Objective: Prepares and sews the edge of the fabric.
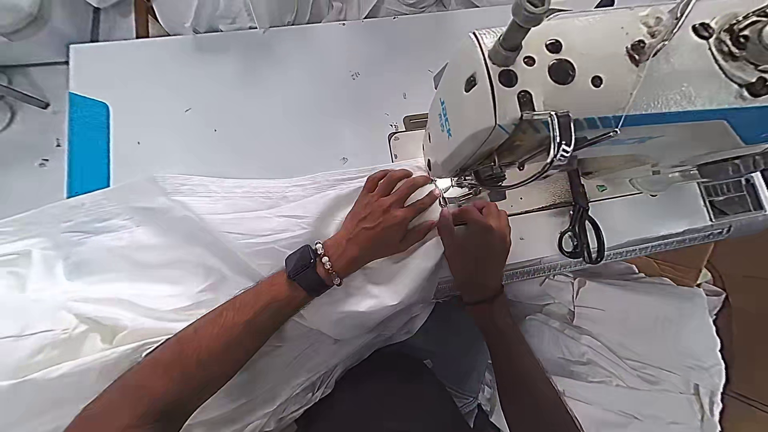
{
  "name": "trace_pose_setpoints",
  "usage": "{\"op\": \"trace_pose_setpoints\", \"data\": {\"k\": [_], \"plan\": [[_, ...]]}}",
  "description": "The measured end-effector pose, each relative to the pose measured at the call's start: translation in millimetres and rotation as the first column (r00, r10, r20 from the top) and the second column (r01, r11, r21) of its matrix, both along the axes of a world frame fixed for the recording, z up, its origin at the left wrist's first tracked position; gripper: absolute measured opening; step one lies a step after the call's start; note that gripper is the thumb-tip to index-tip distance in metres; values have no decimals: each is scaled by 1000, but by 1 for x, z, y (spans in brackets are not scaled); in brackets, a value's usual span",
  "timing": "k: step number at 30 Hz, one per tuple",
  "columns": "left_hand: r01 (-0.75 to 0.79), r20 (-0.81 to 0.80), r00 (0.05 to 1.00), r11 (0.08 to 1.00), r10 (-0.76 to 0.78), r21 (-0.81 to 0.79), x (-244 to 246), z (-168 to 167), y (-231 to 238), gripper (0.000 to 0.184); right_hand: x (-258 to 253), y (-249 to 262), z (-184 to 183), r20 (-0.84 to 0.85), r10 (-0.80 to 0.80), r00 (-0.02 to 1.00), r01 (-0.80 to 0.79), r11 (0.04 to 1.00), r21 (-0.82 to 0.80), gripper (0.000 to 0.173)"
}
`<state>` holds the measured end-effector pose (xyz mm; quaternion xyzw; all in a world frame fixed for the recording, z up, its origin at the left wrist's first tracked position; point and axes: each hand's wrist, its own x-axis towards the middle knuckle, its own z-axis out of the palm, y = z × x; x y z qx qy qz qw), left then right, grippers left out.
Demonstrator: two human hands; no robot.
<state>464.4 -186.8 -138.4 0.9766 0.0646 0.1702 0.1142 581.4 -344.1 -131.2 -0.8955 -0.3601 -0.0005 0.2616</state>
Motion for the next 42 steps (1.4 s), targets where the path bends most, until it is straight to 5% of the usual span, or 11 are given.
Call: {"op": "trace_pose_setpoints", "data": {"k": [4,9,14,17,21,30,35,42], "plan": [[36,45,998,999,-35,-27,-4,-1,5,36,-11,17,27,-127,77,989,-83,996,-42,29],[36,41,999,999,-35,-16,-3,-1,6,35,-18,3,1,-27,-68,997,69,997,23,27],[66,22,998,998,-66,-6,-5,0,6,37,-13,15,17,-101,44,994,-43,999,6,30],[63,-19,998,998,-63,-9,-8,-1,6,41,-26,-2,18,-267,30,963,1,993,114,21],[30,-7,1000,1000,-30,7,-6,1,2,38,-57,-38,15,-520,106,847,50,960,277,38],[-29,-4,1000,994,29,103,-4,3,-8,35,-48,-33,20,-489,16,872,65,987,149,44],[-74,-3,997,996,74,51,-7,-5,-9,38,-63,-53,26,-616,128,778,75,953,293,43],[58,53,997,994,-63,94,-3,0,12,32,-70,-63,41,-419,67,906,32,974,225,41]]}}
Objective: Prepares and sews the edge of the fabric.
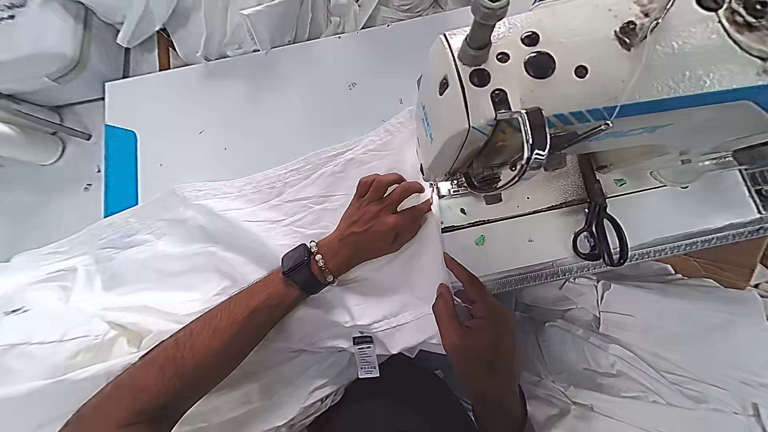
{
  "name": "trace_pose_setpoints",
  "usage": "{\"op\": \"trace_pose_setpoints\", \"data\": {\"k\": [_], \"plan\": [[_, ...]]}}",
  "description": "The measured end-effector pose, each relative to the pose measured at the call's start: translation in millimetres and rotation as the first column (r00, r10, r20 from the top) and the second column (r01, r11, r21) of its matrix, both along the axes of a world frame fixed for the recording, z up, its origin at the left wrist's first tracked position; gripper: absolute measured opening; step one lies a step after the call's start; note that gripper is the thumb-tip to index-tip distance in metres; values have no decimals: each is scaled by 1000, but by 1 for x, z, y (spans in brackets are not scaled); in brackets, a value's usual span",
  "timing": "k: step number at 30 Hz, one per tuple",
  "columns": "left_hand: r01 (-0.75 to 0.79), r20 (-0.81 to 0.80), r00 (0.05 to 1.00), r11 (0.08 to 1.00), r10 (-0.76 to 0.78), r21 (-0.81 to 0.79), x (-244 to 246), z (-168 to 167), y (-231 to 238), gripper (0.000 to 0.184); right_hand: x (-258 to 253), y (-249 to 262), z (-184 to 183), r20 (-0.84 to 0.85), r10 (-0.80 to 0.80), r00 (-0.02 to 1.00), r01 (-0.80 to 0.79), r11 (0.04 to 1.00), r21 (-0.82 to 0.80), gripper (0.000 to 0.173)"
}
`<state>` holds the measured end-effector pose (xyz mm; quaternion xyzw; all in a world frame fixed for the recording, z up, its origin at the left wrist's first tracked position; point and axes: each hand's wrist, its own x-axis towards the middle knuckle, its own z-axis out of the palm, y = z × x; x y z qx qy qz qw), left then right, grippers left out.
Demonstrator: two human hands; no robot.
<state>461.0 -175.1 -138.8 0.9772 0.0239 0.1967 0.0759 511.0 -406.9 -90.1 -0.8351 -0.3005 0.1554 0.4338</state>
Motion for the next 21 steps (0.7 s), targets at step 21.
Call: {"op": "trace_pose_setpoints", "data": {"k": [21], "plan": [[-44,-144,989,976,13,-215,-20,-4,-14,40,78,0,-17,175,225,959,-162,936,-311,65]]}}
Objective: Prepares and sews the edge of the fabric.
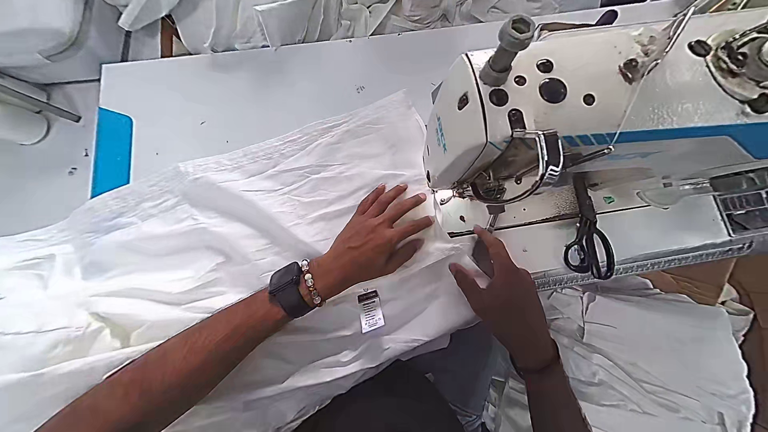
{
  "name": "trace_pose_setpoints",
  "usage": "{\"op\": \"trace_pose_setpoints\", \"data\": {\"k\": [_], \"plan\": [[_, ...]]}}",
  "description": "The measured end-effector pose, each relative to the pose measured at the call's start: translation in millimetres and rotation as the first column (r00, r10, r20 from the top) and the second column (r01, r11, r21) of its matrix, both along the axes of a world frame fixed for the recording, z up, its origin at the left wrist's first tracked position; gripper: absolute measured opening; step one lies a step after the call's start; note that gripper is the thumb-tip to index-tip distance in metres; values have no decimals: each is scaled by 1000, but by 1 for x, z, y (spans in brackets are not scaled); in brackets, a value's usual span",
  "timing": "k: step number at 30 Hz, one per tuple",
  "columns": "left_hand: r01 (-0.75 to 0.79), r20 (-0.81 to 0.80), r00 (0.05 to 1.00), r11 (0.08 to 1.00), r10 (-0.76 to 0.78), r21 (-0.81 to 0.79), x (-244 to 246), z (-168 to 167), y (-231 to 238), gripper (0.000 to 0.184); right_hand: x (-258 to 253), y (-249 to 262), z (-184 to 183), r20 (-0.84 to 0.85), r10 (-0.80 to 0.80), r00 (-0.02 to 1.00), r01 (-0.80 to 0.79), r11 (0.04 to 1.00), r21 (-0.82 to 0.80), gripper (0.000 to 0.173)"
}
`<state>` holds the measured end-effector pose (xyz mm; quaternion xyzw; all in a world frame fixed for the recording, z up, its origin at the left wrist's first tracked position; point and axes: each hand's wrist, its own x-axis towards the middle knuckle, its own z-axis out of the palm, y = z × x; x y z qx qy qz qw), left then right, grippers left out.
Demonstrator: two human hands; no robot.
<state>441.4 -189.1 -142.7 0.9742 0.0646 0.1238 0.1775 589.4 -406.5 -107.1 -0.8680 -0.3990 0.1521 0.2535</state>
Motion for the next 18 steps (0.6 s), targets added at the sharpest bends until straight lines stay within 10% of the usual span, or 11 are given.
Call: {"op": "trace_pose_setpoints", "data": {"k": [4,7,11,14,18], "plan": [[17,16,1000,997,-18,70,1,-2,-12,37,-31,-63,2,-126,221,967,-202,968,147,34],[31,48,998,997,-34,65,0,-1,-14,33,-80,-65,-13,-33,512,858,-513,856,-63,19],[54,41,998,997,-56,53,0,5,-9,33,-86,-41,-25,-370,646,667,-738,642,-209,14],[22,71,997,999,-25,49,3,14,-5,29,-64,-10,0,-191,373,908,-340,922,186,19],[-53,123,991,998,47,45,15,11,-6,28,-25,37,-8,98,-141,985,123,977,175,23]]}}
